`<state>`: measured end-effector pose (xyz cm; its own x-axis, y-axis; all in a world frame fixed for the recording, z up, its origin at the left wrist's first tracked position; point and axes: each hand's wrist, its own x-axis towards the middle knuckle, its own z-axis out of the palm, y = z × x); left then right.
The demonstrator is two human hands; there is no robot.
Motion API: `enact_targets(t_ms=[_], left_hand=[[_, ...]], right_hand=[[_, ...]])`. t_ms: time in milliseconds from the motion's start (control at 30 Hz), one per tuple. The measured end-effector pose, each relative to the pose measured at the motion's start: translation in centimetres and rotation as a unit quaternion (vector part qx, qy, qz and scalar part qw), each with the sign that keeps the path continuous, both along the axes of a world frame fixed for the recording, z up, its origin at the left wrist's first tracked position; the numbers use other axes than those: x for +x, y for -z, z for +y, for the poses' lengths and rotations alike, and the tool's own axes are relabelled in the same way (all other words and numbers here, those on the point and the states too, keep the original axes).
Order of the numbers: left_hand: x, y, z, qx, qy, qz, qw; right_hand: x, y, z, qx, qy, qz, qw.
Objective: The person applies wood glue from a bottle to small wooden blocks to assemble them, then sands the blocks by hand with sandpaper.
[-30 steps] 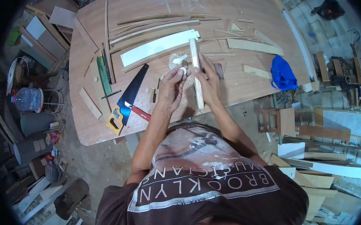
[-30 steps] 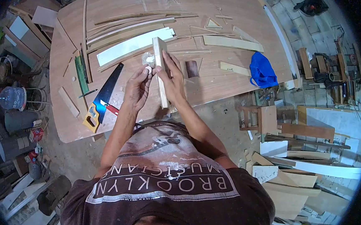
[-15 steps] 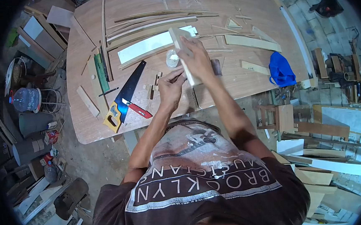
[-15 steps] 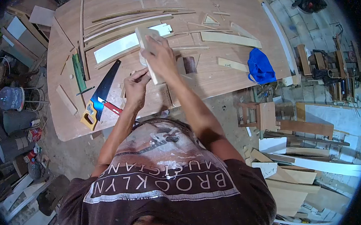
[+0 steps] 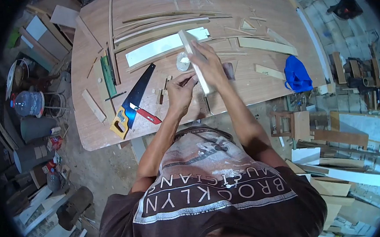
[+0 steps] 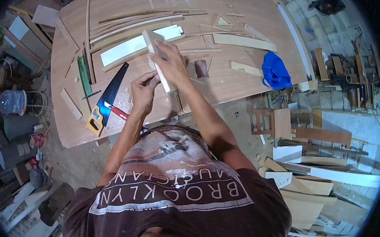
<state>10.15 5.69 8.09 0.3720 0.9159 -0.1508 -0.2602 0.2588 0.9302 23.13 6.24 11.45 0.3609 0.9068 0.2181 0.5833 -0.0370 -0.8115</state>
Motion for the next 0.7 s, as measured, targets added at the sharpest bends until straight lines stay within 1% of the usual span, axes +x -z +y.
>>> enact_targets(t_ms=[33,67,100,133,167,200,233,267,300,333,367,400,433,467,500,533,600,633,700], left_hand=[[0.2,-0.2,0.1,-0.027,-0.013,-0.02,0.999],[0.2,-0.3,0.0,-0.026,-0.013,-0.021,0.999],[0.2,-0.2,0.0,-0.039,-0.014,-0.058,0.997],[0.1,-0.2,0.3,-0.051,-0.019,-0.095,0.994],[-0.2,-0.1,0.5,-0.052,-0.026,-0.096,0.994],[-0.6,0.0,0.5,-0.085,-0.015,-0.101,0.991],[-0.8,0.0,0.6,-0.114,-0.003,-0.108,0.988],[-0.8,0.0,0.5,-0.114,-0.005,-0.108,0.987],[-0.8,-0.1,0.5,-0.121,-0.003,-0.115,0.986],[-0.8,-0.2,0.5,-0.126,-0.001,-0.123,0.984],[-0.8,-0.2,0.4,-0.126,-0.003,-0.124,0.984],[-0.7,-0.3,0.3,-0.09,-0.007,-0.101,0.991],[-0.6,-0.3,0.3,-0.052,-0.01,-0.078,0.996],[-0.6,-0.2,0.3,-0.053,-0.009,-0.077,0.996],[-0.7,0.2,0.2,-0.024,-0.003,-0.021,0.999],[-0.6,0.4,-0.1,0.006,0.006,0.034,0.999],[-0.4,0.6,-0.7,0.007,0.015,0.054,0.998],[-0.4,0.7,-1.2,0.004,0.016,0.075,0.997],[-0.3,0.9,-1.2,-0.009,0.015,0.059,0.998]], right_hand=[[0.7,0.0,0.2,0.003,0.004,-0.001,1.0],[1.5,-0.1,0.2,-0.031,-0.022,0.231,0.972],[2.2,-0.3,0.5,-0.066,-0.053,0.448,0.89],[2.2,-1.1,0.4,-0.068,-0.065,0.444,0.891],[1.9,-1.6,-0.9,-0.051,-0.061,0.472,0.878],[1.6,-1.9,-2.6,-0.034,-0.051,0.501,0.863],[1.7,-1.5,-3.6,-0.051,-0.041,0.509,0.858],[1.2,-1.2,-4.4,-0.052,-0.042,0.509,0.858],[0.4,-1.2,-5.1,-0.023,-0.037,0.355,0.934],[-0.2,-1.2,-5.7,0.01,-0.032,0.19,0.981],[-0.4,-1.1,-6.5,-0.018,-0.039,0.069,0.997],[-0.7,-1.5,-6.7,-0.019,-0.038,0.068,0.997],[-1.2,-2.1,-6.6,-0.04,-0.035,0.039,0.998],[-1.5,-2.4,-6.6,-0.063,-0.031,0.011,0.997],[-1.2,-1.9,-5.9,-0.075,-0.038,-0.043,0.996],[-1.0,-1.2,-4.9,-0.078,-0.033,-0.041,0.996],[-0.2,0.0,-2.2,-0.124,-0.026,-0.068,0.99],[0.7,0.7,-1.4,-0.124,-0.023,-0.067,0.99],[2.0,1.7,0.1,-0.143,-0.009,0.06,0.988]])
